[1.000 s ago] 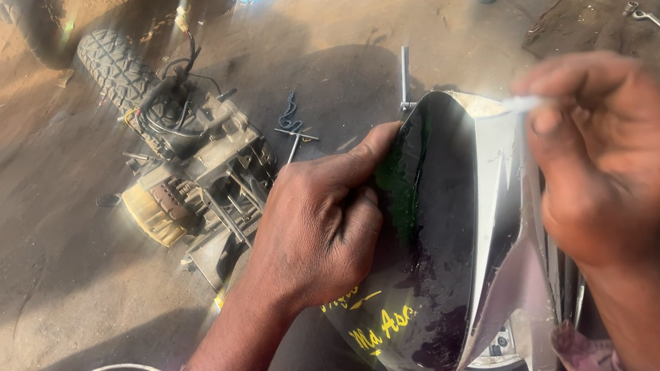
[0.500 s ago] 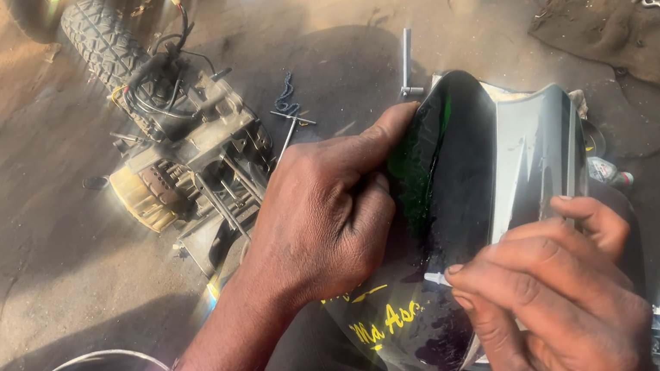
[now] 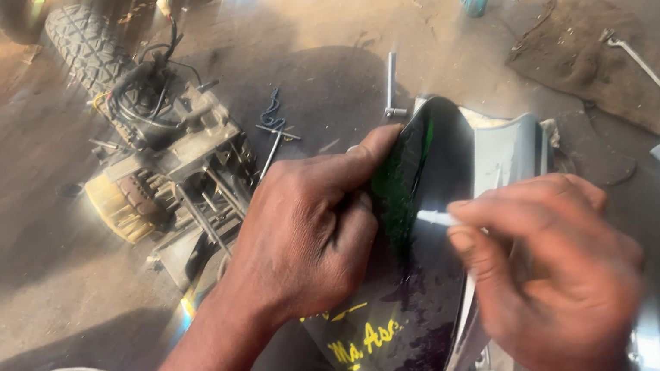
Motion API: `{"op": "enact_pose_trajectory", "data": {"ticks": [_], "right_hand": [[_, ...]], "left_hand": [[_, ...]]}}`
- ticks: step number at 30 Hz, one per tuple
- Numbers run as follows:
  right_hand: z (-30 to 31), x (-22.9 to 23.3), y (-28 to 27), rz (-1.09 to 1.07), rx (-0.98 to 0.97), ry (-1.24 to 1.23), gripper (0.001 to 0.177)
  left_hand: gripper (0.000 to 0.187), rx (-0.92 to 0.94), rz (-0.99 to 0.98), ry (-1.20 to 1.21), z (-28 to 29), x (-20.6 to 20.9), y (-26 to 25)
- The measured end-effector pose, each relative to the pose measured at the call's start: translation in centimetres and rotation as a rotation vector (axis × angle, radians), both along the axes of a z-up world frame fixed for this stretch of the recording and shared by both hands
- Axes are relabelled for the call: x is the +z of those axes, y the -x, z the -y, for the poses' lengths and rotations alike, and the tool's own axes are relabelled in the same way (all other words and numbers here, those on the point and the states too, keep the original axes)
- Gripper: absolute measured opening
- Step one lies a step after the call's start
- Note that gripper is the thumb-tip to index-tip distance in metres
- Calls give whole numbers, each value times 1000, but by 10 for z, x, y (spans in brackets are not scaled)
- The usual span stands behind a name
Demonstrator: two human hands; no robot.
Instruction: The recorder is repairing a motorcycle plastic fairing by securing components with glue and applying a patch.
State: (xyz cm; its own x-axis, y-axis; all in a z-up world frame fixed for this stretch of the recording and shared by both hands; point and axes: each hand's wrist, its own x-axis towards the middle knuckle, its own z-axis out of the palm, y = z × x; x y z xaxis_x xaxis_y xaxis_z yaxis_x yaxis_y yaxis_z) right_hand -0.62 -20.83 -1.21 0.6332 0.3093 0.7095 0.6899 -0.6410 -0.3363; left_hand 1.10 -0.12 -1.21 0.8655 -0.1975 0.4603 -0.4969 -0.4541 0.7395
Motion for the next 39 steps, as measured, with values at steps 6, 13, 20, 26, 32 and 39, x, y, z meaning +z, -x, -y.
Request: {"op": "enact_pose_trajectory", "data": {"ticks": [6,13,20,26,32,39], "right_hand": [[15,-16,-9,-350,-61,-655,11],[48,-32,-39,-335,133,-782,12],[68,-39,-59,-358,291,-956,8],[62,-24,-61,-505,298,-1084,9],[61,-19,-63,-628,324,-1217,10],[63,-18,-57,-640,315,-1218,9]], "left_hand": [[57,18,-16,-29,-3,4,4],[54,-13,31,23,2,7,3],[54,-3,-28,5,2,11,5],[56,5,-97,5,3,15,6],[55,-1,-73,-14,5,16,8],[56,96,-223,-137,10,15,17]]}}
